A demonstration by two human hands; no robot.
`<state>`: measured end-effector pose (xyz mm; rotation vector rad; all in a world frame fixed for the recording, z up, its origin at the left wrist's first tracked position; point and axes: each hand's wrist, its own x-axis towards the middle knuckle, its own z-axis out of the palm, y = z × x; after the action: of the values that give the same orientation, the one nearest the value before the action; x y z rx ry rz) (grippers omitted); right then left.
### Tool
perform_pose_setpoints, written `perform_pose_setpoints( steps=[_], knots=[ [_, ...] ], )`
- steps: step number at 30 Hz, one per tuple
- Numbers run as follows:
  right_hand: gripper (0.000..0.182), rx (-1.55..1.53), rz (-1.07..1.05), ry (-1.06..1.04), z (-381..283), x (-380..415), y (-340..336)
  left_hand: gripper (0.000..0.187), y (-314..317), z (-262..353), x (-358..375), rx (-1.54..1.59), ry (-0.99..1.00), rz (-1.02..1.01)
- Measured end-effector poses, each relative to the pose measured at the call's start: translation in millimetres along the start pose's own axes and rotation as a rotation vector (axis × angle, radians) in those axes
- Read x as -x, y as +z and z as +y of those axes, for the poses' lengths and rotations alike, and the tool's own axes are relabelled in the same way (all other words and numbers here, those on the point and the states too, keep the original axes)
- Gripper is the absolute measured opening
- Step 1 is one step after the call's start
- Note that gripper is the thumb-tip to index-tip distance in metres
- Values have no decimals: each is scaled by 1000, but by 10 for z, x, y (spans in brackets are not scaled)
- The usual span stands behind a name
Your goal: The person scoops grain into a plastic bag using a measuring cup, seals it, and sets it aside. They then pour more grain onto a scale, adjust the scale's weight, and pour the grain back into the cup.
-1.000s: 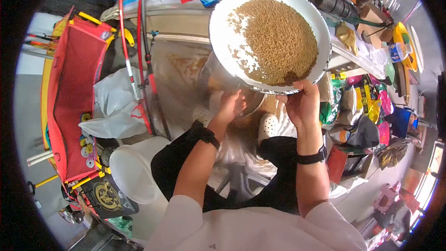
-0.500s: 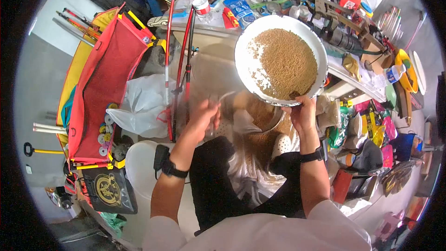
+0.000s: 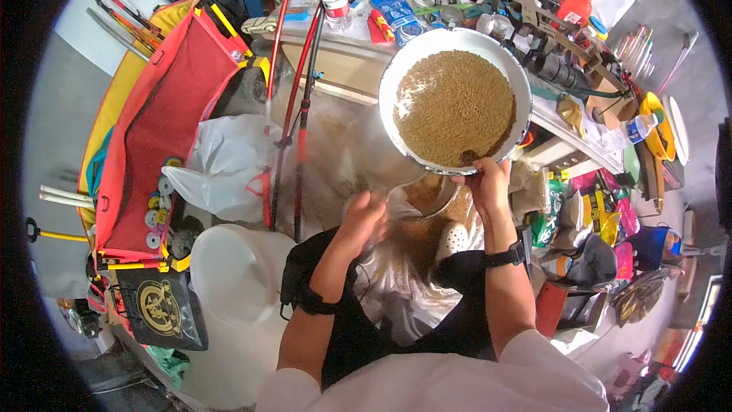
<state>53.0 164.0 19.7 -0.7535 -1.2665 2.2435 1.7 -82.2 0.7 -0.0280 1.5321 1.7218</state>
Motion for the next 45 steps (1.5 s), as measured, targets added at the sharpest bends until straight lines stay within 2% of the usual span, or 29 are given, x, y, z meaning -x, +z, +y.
perform_pose_setpoints(
  steps=[7,14,25,27,34,37,39,45],
  knots=[
    [35,60,91,-21,-109,34,92,16,125,7,-174,31,-70,10],
    [38,74,97,-67,-127,1,59,9,160,-6,-247,-36,-39,-88],
    [34,90,58,-115,-65,-66,-60,9,211,58,-220,-61,-69,-110],
    [34,169,107,-100,-47,-91,-107,8,253,84,-208,-56,-80,-99],
    [34,127,109,-108,-77,-62,-63,11,237,83,-214,-121,-91,-116],
    [35,163,72,-98,-110,-44,-41,12,226,78,-217,-117,-85,-134],
    [37,183,137,-107,-134,-12,12,13,241,97,-210,-136,-96,-128],
    [40,176,138,-108,-123,-23,1,13,225,62,-215,-116,-91,-145]
  ],
)
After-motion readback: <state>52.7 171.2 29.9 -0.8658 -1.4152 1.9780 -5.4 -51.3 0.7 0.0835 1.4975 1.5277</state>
